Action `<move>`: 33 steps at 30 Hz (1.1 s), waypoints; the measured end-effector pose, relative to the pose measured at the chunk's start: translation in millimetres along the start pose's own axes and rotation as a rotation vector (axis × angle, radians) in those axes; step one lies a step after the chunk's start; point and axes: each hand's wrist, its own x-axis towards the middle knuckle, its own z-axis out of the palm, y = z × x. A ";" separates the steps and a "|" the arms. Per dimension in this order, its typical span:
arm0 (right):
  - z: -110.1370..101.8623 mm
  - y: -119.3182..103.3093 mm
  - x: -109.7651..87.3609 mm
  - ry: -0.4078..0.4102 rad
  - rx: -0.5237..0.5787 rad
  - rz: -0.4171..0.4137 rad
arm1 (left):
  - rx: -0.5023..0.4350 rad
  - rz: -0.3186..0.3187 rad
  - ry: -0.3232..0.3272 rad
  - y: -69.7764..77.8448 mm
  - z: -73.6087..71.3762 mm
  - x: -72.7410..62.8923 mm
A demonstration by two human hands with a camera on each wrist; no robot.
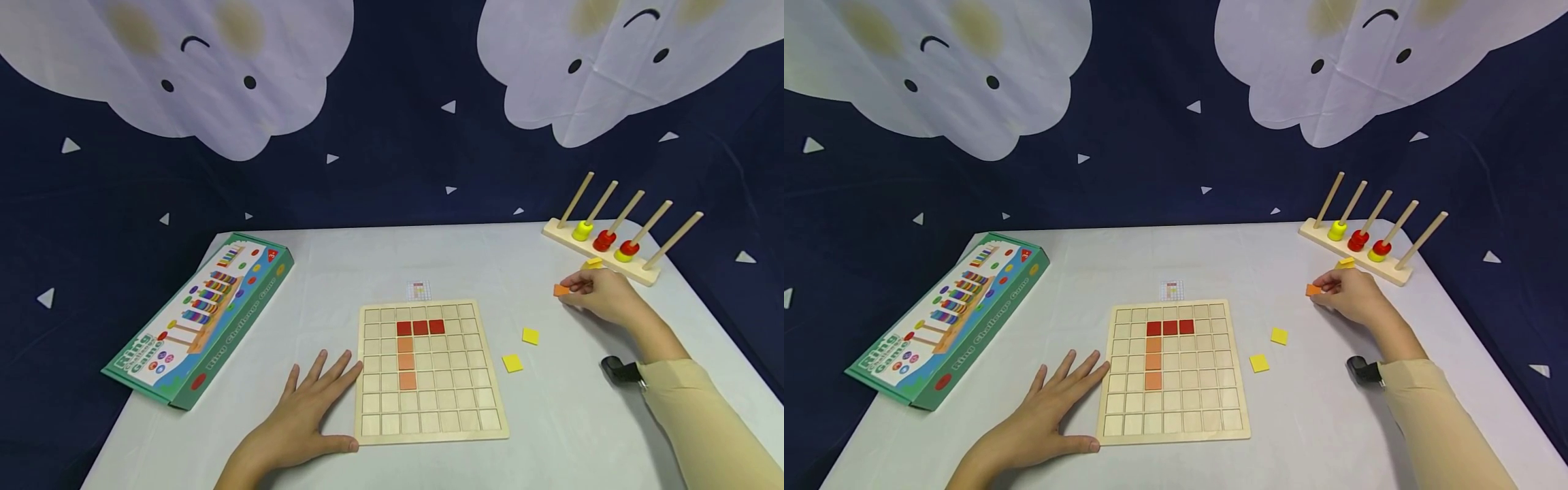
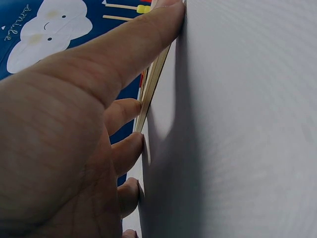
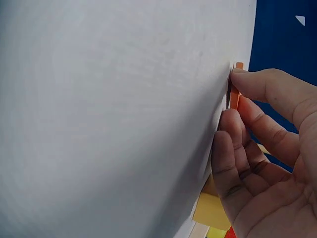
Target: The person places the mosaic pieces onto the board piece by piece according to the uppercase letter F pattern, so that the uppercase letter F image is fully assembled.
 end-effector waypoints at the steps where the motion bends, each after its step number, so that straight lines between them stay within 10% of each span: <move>1: 0.1 -1.2 -0.4 0.003 0.001 -0.002 | 0.000 0.000 0.000 -0.1 0.3 0.0; 33: 37.6 -113.2 -47.2 0.006 0.097 -0.282 | 0.008 0.009 0.003 -2.4 2.9 0.7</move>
